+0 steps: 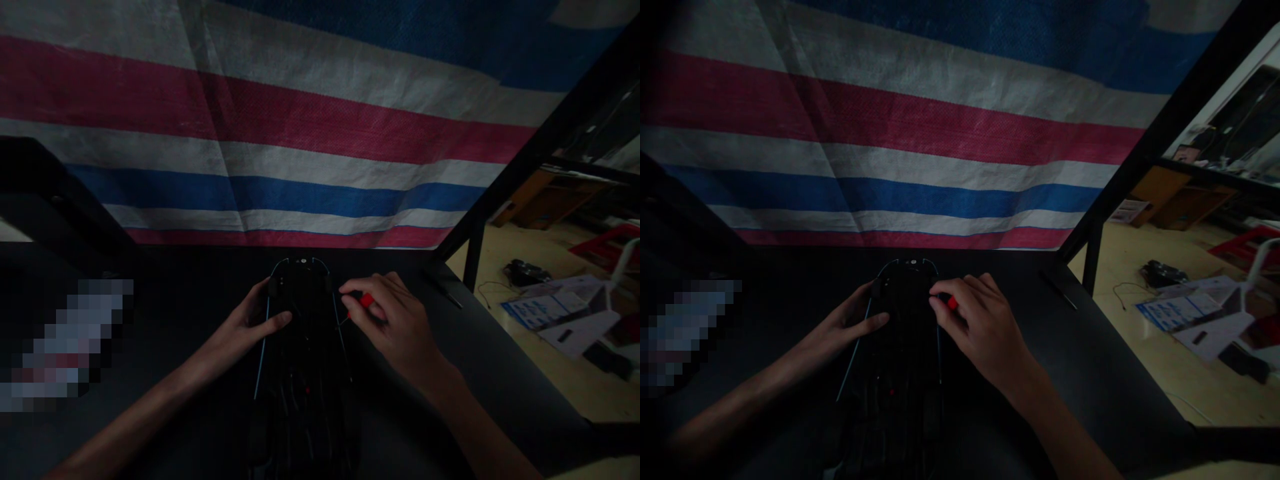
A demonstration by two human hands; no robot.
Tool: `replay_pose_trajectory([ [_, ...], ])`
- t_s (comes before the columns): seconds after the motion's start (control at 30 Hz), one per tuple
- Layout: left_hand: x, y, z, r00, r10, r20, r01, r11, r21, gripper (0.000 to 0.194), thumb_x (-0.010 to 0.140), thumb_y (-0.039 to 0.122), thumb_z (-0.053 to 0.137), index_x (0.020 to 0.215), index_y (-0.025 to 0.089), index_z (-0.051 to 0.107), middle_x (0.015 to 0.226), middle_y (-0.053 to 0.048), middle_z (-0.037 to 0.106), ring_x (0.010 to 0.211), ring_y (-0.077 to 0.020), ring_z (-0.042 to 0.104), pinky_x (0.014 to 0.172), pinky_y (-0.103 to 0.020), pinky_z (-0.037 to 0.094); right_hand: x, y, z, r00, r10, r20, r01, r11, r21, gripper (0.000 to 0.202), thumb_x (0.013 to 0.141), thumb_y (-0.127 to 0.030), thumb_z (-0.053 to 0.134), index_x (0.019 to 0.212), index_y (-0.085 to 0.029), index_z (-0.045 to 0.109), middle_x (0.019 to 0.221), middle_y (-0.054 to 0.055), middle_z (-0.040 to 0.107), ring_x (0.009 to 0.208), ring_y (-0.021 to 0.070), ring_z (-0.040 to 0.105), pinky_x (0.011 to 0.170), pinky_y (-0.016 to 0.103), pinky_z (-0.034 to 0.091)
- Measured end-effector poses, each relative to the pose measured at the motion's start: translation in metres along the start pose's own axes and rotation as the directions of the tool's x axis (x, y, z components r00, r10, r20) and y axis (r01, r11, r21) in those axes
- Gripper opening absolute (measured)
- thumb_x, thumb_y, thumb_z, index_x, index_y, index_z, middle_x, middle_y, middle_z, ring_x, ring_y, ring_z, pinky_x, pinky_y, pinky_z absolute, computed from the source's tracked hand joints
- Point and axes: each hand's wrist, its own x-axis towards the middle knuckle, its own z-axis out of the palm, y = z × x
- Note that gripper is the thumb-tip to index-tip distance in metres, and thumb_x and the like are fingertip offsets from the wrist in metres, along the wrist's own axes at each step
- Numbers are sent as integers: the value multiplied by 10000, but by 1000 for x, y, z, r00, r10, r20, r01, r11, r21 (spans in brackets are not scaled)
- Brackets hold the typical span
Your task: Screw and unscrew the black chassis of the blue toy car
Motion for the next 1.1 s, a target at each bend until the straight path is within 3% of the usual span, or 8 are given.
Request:
replay_pose_trajectory([
  [0.43, 1, -6, -1, 1000, 12, 7, -12, 998, -67, 835, 890, 551, 798, 1570, 214, 448, 1694, -166, 503, 1552, -399, 476, 1268, -552, 423, 4, -2, -2, 999, -36, 13, 36, 999, 25, 206, 1058, -106, 584, 1200, -217, 684, 909, -4, 723, 806, 166, 626, 781, 351, 434],
  [0.83, -1, 0, 0, 1000, -20, 3, 20, 999, -26, 879, 871, 590, 791, 1589, 239, 426, 1717, -140, 478, 1535, -408, 497, 1277, -529, 423, 3, -3, -3, 999, -15, 32, 13, 999, 50, 256, 1056, -119, 539, 1248, -236, 661, 925, 10, 713, 837, 184, 638, 780, 360, 464],
  [0.97, 1, -1, 1, 1000, -30, -7, 30, 999, -24, 906, 855, 610, 793, 1589, 227, 426, 1700, -150, 500, 1526, -412, 508, 1262, -523, 443, 4, -4, -4, 1000, 12, 21, -13, 999, 50, 207, 1061, -126, 561, 1188, -243, 674, 864, -14, 696, 760, 166, 618, 774, 351, 460],
  [1.1, 1, -1, 0, 1000, -20, -18, 20, 1000, -6, 877, 868, 587, 788, 1591, 240, 431, 1716, -134, 480, 1547, -403, 482, 1278, -535, 418, 4, -4, -4, 999, -8, 42, 8, 1000, 3, 209, 1042, -110, 558, 1192, -202, 671, 917, 18, 702, 841, 188, 633, 803, 357, 453],
])
